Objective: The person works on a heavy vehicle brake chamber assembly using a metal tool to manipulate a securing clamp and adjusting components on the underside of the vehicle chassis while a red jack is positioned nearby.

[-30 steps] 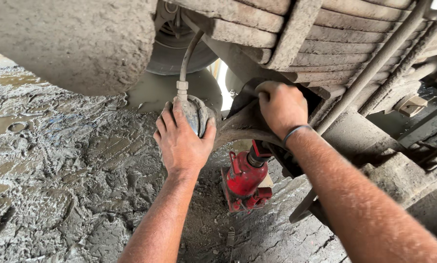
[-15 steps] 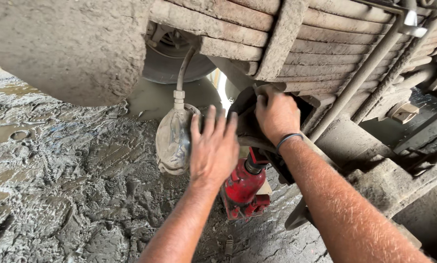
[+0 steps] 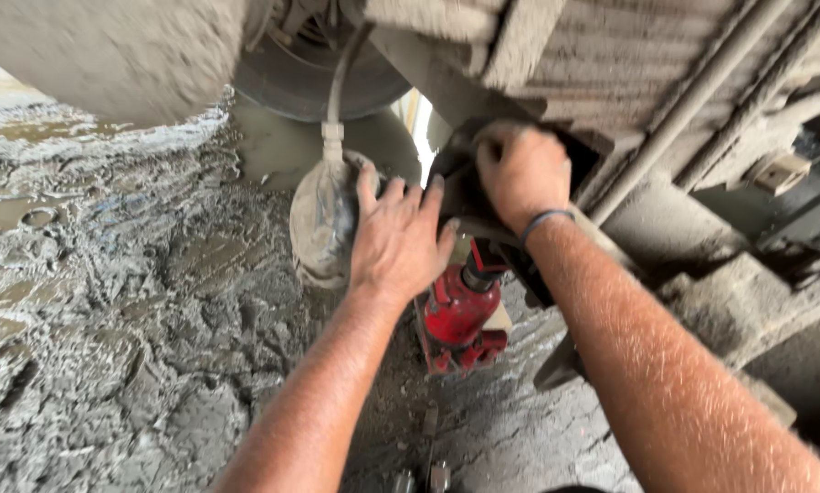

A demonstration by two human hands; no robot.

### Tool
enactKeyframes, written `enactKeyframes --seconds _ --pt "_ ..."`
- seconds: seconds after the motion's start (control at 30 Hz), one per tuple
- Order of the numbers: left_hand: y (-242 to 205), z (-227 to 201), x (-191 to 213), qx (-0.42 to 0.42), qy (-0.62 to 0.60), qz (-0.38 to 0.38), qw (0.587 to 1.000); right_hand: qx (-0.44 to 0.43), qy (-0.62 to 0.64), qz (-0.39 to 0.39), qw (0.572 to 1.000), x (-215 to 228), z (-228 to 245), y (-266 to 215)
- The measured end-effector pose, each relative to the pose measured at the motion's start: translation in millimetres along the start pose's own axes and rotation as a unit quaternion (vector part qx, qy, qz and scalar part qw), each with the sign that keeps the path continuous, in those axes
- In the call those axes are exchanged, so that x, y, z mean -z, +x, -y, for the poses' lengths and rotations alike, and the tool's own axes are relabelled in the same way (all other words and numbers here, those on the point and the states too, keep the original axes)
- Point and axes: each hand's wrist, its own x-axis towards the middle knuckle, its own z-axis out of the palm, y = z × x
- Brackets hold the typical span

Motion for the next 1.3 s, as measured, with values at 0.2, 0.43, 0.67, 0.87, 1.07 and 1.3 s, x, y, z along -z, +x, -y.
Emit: enactKeyframes --seconds 0.2,0.43,0.67,0.87,1.07,1.3 --pt "-4.6 10.9 -1.8 -0.028 0.007 -0.015 0.999 0.023 -0.021 -0.028 0.999 -5.7 -1.9 -5.2" --pt "-4.3 9.4 -5.3 0.009 -0.012 -0.004 1.000 0.062 -0.023 0.003 0.998 -2.9 0.6 -6.9" --pt "-2.4 9.6 -4.4 0.007 -0.011 -0.012 1.000 -0.015 -0.002 -0.047 0.999 -1.6 5.2 -3.7" --pt "-4.0 8.8 1.9 0.002 -0.019 -0.024 1.000 0.000 -0.097 0.045 0.994 1.8 14.0 -3.7" --pt "-2.5 6.6 5.4 0.013 -0.011 -0.016 1.000 -0.072 -0.001 -0.047 0.996 4.1 8.2 -1.9" --pt "-0.6 7.2 6.6 0.024 -0.017 -0.002 1.000 -0.052 0.022 -0.056 0.997 4.7 7.1 -0.7"
